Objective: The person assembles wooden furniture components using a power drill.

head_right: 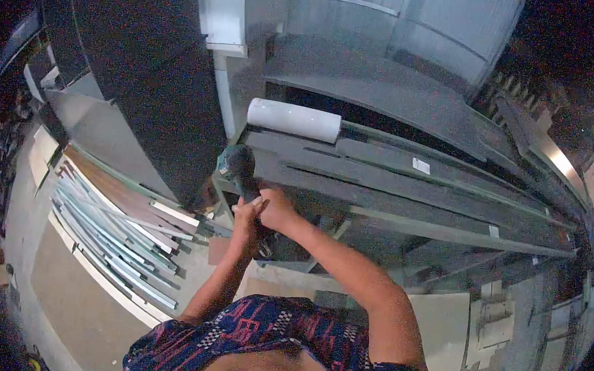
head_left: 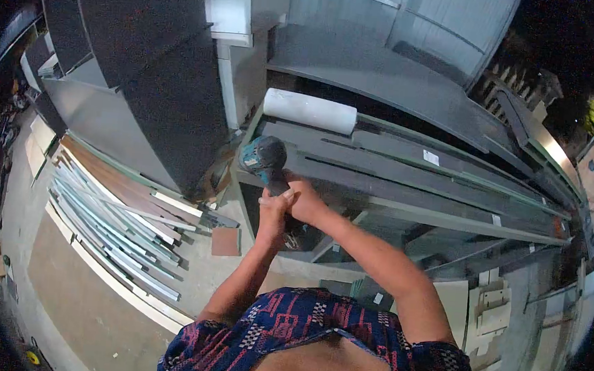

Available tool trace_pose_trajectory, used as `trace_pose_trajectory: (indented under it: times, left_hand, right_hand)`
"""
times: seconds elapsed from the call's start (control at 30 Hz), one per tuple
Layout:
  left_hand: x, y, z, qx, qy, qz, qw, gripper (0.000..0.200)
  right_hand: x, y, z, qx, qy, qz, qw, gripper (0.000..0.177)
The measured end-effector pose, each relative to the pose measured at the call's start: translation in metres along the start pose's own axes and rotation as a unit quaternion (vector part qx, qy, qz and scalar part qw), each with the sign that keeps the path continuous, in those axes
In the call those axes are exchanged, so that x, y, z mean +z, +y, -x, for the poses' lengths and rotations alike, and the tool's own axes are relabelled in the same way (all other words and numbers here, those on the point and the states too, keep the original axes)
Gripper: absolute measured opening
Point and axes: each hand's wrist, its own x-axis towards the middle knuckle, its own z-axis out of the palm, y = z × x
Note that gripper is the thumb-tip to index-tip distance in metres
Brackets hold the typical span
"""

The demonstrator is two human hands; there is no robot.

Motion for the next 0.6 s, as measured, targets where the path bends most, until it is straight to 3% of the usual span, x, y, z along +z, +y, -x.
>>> trace_pose_trajectory:
  times: [0.03, 0.23, 0.27, 0.37, 0.5, 0.53, 0.6]
  left_hand:
    - [0.0, 0.0, 0.006, 0.007, 0.001, -0.012, 1.0, 0.045]
    - [0.034, -0.025, 0.041, 0.01, -0.104, -0.091, 0.99, 0.05]
    - [0.045, -0.032, 0.046, -0.001, -0.114, -0.059, 0.992, 0.051]
    - [0.073, -0.055, 0.06, -0.021, -0.16, -0.075, 0.984, 0.051]
    - [0.104, -0.1, 0.07, -0.054, -0.205, -0.11, 0.971, 0.051]
    - [0.11, -0.1, 0.076, -0.096, -0.201, -0.1, 0.97, 0.052]
    - [0.109, -0.112, 0.081, -0.088, -0.212, -0.092, 0.969, 0.053]
  right_hand:
    - [0.002, 0.0, 0.006, -0.006, -0.011, -0.004, 1.0, 0.047]
    - [-0.035, -0.02, 0.082, 0.077, 0.062, 0.066, 0.993, 0.043]
    - [-0.038, -0.019, 0.092, 0.013, 0.126, 0.039, 0.991, 0.033]
    - [-0.063, -0.009, 0.13, -0.006, 0.17, 0.03, 0.985, 0.031]
    - [-0.103, -0.02, 0.175, 0.157, 0.161, 0.024, 0.974, 0.034]
    - [-0.106, -0.016, 0.184, 0.157, 0.173, 0.039, 0.972, 0.034]
    - [-0.102, 0.002, 0.2, 0.155, 0.196, 0.071, 0.966, 0.034]
